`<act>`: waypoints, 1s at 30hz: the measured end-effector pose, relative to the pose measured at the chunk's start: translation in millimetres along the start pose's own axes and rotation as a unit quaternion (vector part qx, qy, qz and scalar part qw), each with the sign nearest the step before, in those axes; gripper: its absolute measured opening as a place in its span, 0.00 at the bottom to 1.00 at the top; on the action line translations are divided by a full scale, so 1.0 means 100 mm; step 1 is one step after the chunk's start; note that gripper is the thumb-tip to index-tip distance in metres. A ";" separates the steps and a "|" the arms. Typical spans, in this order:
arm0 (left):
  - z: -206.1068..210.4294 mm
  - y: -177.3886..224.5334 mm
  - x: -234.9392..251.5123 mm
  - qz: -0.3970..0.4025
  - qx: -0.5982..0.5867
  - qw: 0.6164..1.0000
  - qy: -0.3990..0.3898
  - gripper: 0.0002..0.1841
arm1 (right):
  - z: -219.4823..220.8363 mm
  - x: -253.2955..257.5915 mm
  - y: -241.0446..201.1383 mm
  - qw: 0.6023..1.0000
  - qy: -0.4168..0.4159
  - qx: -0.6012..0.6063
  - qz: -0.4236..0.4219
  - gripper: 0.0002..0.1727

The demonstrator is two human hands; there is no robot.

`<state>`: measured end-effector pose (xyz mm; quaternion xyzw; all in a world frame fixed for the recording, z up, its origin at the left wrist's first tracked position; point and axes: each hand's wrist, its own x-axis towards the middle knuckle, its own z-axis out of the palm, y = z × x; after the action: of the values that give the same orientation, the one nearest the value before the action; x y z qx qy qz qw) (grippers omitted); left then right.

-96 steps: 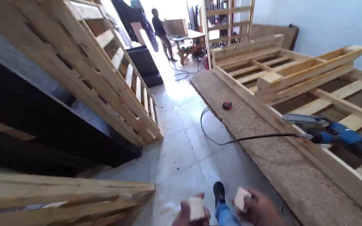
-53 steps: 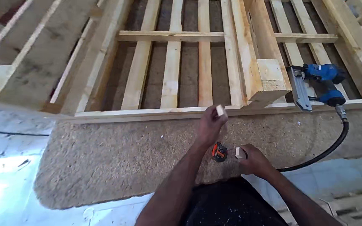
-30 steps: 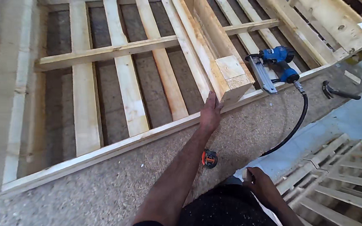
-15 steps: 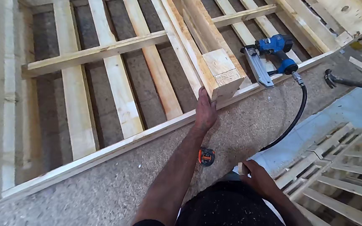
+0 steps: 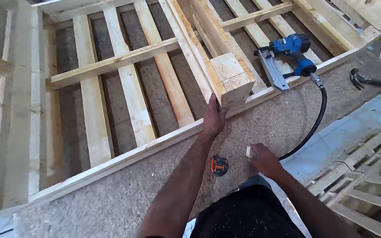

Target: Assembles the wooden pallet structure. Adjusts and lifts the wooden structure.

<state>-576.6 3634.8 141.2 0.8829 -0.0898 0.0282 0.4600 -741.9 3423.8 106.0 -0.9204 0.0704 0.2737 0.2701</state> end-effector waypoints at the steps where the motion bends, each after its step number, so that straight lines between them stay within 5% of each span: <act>1: -0.01 0.02 0.00 -0.002 0.004 1.000 0.002 0.41 | 0.01 0.10 0.03 0.999 0.014 -0.027 -0.012 0.31; 6: -0.06 0.12 0.00 -0.038 -0.001 0.999 0.004 0.41 | 0.01 0.52 0.18 0.990 -0.030 -0.121 -0.060 0.34; 10: -0.01 0.04 -0.03 -0.037 -0.035 0.999 0.016 0.42 | -0.40 0.53 0.13 0.987 -0.067 -0.118 -0.083 0.51; 15: 0.07 0.05 -0.10 -0.064 -0.011 0.997 0.034 0.34 | -2.22 0.48 0.13 0.967 0.227 -0.033 -0.111 0.36; 17: 0.11 0.07 -0.12 -0.082 -0.010 0.995 0.048 0.27 | -3.02 0.77 0.27 0.939 0.337 -0.015 -0.071 0.40; 19: 0.12 0.10 -0.13 -0.098 0.019 0.994 0.053 0.15 | -3.63 1.36 0.62 0.933 0.359 -0.002 -0.006 0.51; 21: 0.13 0.15 -0.14 -0.123 0.071 0.989 0.044 0.13 | -3.93 2.06 1.02 0.942 0.326 0.054 0.061 0.54; 24: 0.11 0.27 -0.13 -0.156 0.119 0.981 0.012 0.18 | -3.96 2.59 1.16 0.964 0.130 0.189 0.133 0.41; 30: 0.07 0.38 -0.11 -0.160 0.175 0.971 -0.036 0.20 | -3.75 2.94 1.26 0.905 -0.017 0.414 0.097 0.21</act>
<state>-595.2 3608.7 166.5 0.9530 0.0423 -0.0627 0.2933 -354.7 3122.2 152.8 -0.7095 0.2621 0.2604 0.6001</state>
